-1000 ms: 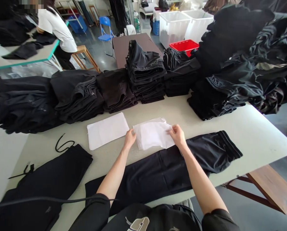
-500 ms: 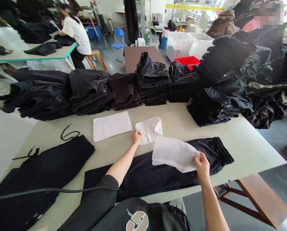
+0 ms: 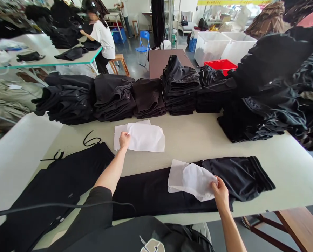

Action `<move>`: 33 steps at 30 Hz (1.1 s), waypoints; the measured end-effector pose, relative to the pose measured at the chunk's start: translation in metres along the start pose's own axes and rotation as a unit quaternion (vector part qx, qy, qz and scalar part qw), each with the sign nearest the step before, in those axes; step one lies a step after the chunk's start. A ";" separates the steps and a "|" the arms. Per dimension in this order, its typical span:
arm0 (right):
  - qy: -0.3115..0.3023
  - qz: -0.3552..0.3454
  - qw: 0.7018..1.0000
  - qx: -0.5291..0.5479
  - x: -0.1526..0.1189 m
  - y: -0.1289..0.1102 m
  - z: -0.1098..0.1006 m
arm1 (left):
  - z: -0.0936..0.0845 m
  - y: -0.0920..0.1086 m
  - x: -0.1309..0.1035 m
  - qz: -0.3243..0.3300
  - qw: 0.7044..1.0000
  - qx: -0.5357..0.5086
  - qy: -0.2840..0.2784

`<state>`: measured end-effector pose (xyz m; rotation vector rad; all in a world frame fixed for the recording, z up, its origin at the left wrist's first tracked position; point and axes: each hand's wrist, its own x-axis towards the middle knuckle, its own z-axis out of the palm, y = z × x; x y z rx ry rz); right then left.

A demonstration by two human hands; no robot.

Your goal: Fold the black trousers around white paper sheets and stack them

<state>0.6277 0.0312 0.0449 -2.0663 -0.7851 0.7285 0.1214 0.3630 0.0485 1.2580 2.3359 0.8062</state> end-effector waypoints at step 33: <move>-0.115 -0.055 0.980 -0.153 -0.002 -0.048 0.064 | -0.154 -0.193 -0.046 -0.112 0.973 0.074 0.188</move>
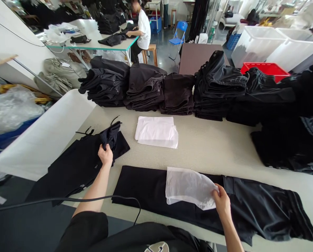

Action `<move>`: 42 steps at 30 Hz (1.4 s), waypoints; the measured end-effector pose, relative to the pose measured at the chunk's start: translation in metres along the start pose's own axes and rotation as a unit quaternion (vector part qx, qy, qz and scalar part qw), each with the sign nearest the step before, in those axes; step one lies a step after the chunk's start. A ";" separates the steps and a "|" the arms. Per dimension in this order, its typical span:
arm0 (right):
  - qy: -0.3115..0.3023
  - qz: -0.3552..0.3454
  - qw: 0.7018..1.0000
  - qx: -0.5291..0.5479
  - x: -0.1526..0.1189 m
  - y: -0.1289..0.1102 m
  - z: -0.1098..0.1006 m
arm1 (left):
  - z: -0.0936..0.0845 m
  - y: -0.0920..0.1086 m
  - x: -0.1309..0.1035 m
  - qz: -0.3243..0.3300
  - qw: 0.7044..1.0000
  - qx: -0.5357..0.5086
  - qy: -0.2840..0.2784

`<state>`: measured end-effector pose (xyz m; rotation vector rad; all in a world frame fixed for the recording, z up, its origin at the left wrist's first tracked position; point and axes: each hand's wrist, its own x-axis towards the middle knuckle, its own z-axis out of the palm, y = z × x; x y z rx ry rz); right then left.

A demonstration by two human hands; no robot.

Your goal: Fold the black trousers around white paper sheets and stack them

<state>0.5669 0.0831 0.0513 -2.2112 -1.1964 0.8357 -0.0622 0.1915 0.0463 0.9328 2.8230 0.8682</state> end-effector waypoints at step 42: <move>-0.266 -0.414 0.870 0.033 -0.039 -0.078 -0.166 | -0.129 0.282 -0.395 0.322 0.601 -0.192 -0.706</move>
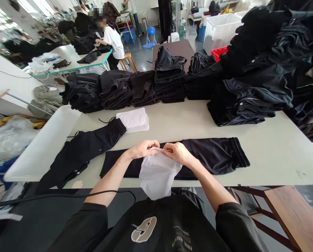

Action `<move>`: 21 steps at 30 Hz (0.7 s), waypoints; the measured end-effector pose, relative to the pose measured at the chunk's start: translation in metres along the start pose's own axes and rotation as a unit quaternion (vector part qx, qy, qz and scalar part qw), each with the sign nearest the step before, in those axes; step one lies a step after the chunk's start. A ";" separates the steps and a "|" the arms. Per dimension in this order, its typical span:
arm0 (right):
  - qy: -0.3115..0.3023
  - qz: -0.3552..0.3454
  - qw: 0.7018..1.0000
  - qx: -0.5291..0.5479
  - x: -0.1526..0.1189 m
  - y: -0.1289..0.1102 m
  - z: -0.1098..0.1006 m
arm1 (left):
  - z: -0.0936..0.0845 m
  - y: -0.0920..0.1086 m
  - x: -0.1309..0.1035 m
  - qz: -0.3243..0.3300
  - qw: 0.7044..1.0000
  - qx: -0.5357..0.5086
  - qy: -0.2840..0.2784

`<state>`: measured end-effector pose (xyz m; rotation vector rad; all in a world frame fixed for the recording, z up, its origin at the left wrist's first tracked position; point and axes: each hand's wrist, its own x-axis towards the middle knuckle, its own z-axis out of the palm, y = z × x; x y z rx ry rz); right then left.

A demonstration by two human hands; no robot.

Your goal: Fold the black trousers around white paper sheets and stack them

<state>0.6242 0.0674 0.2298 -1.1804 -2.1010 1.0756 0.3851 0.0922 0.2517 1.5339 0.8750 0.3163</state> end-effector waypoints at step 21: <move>0.068 -0.008 0.989 0.129 -0.054 0.022 -0.073 | 0.062 0.032 -0.002 0.163 0.835 -0.061 0.522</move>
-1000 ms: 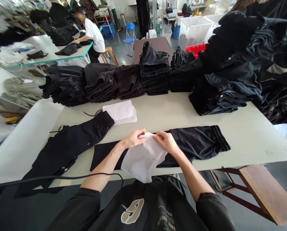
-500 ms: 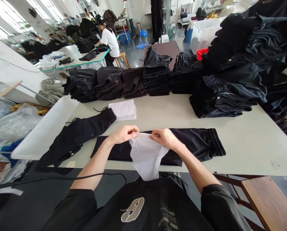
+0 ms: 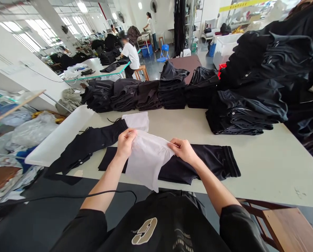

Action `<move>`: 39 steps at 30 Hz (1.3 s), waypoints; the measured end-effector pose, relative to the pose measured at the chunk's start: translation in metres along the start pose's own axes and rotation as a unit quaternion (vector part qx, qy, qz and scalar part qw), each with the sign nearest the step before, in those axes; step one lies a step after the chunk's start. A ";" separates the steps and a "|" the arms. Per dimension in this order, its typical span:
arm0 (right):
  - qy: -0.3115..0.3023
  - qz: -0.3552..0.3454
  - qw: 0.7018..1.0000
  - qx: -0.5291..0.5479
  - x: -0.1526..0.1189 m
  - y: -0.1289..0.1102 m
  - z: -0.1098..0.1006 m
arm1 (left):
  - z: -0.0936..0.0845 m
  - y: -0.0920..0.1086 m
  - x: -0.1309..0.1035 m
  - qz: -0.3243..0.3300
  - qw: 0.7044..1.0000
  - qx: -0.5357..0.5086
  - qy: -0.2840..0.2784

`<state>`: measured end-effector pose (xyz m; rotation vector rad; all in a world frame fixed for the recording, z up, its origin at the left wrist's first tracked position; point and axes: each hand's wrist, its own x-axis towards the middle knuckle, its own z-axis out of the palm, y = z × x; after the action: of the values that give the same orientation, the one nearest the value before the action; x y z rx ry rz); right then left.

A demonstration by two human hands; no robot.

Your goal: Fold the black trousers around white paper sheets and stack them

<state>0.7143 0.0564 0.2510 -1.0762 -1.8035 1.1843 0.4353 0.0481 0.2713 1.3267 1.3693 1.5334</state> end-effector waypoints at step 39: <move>0.220 -0.047 0.963 -0.146 0.047 -0.039 0.062 | -0.083 -0.010 0.037 0.015 0.955 0.193 -0.224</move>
<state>0.6308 0.0691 0.2734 -1.2860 -1.6765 0.5704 0.3448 0.0618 0.2770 1.8057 1.3891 0.9191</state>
